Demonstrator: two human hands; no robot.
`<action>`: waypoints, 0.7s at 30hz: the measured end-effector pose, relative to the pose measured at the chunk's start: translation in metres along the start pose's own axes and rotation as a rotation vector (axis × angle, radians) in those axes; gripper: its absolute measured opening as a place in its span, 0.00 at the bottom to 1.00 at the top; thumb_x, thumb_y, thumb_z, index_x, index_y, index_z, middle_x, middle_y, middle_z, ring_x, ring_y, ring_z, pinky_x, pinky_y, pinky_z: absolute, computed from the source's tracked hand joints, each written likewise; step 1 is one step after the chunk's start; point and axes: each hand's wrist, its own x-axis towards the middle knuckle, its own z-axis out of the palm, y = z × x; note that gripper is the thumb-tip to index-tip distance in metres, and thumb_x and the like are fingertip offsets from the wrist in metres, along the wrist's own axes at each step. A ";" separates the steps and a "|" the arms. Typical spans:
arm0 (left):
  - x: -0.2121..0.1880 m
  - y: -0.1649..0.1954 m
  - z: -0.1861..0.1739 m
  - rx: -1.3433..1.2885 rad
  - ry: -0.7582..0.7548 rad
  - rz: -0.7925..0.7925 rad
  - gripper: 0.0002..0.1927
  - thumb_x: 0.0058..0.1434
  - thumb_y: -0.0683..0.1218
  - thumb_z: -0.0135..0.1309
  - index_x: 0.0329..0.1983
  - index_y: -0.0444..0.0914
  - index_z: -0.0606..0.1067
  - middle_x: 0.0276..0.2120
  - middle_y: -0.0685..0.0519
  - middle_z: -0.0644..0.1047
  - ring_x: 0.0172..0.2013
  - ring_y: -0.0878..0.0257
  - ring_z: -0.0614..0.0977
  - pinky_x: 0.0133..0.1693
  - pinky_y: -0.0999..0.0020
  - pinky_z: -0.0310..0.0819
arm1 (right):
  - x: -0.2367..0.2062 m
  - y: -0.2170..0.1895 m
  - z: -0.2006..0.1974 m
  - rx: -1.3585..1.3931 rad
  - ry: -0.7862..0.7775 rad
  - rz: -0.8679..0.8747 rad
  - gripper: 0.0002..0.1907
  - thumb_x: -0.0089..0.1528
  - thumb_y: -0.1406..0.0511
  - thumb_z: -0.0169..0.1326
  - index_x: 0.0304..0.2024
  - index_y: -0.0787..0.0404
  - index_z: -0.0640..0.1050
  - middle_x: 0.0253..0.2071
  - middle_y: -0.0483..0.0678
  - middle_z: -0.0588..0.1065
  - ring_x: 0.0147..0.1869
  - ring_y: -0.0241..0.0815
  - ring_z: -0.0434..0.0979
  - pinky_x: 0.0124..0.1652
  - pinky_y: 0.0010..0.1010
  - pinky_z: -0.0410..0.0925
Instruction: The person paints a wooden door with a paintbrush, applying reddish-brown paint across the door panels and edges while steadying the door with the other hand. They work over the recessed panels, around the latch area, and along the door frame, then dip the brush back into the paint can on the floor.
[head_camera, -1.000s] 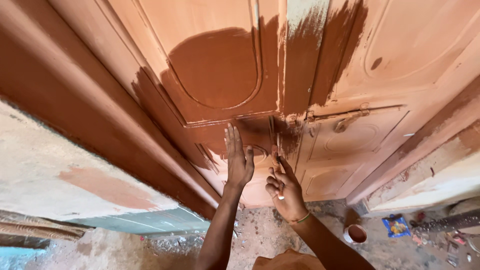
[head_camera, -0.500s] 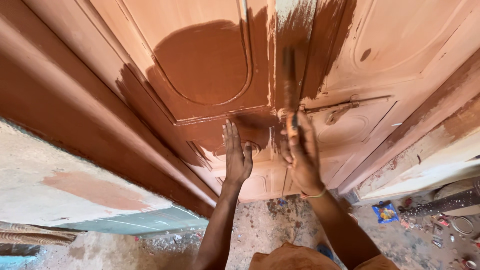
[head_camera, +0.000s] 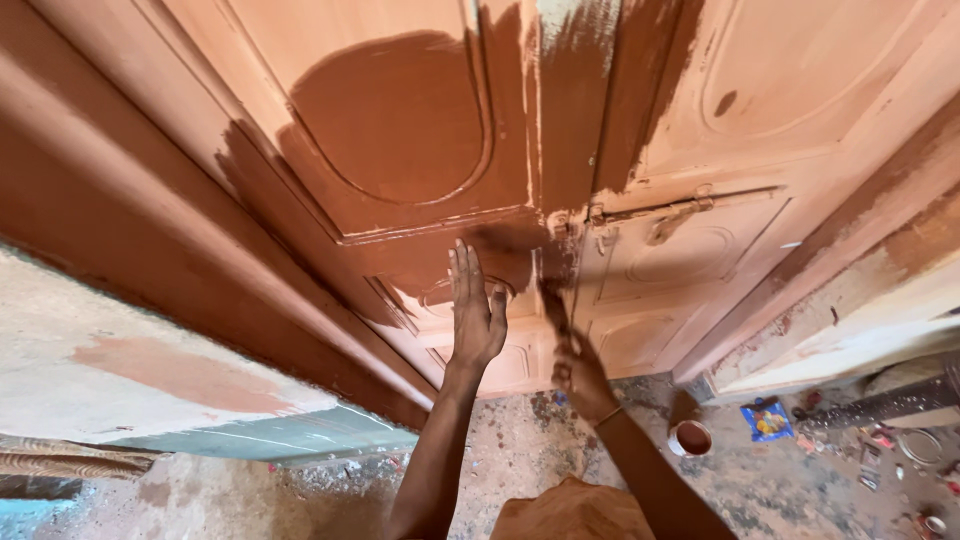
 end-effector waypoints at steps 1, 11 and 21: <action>0.000 0.002 0.003 -0.014 -0.003 0.009 0.42 0.75 0.62 0.31 0.79 0.28 0.43 0.79 0.35 0.41 0.79 0.40 0.39 0.75 0.49 0.31 | -0.002 -0.015 0.003 0.020 0.014 -0.028 0.27 0.67 0.69 0.49 0.69 0.55 0.65 0.32 0.42 0.68 0.23 0.30 0.61 0.20 0.21 0.60; 0.005 0.013 0.028 -0.014 -0.001 0.055 0.40 0.75 0.61 0.30 0.78 0.27 0.45 0.78 0.34 0.43 0.78 0.39 0.41 0.75 0.49 0.34 | -0.106 -0.149 0.058 0.059 -0.445 -0.415 0.34 0.68 0.68 0.47 0.76 0.53 0.55 0.50 0.43 0.67 0.25 0.26 0.58 0.23 0.15 0.56; -0.004 0.016 0.050 -0.019 -0.001 0.043 0.38 0.76 0.57 0.32 0.78 0.28 0.44 0.78 0.34 0.43 0.78 0.38 0.42 0.75 0.49 0.34 | -0.026 -0.093 0.011 -0.458 -0.068 -0.407 0.31 0.71 0.54 0.36 0.76 0.47 0.51 0.42 0.46 0.70 0.20 0.27 0.55 0.16 0.19 0.55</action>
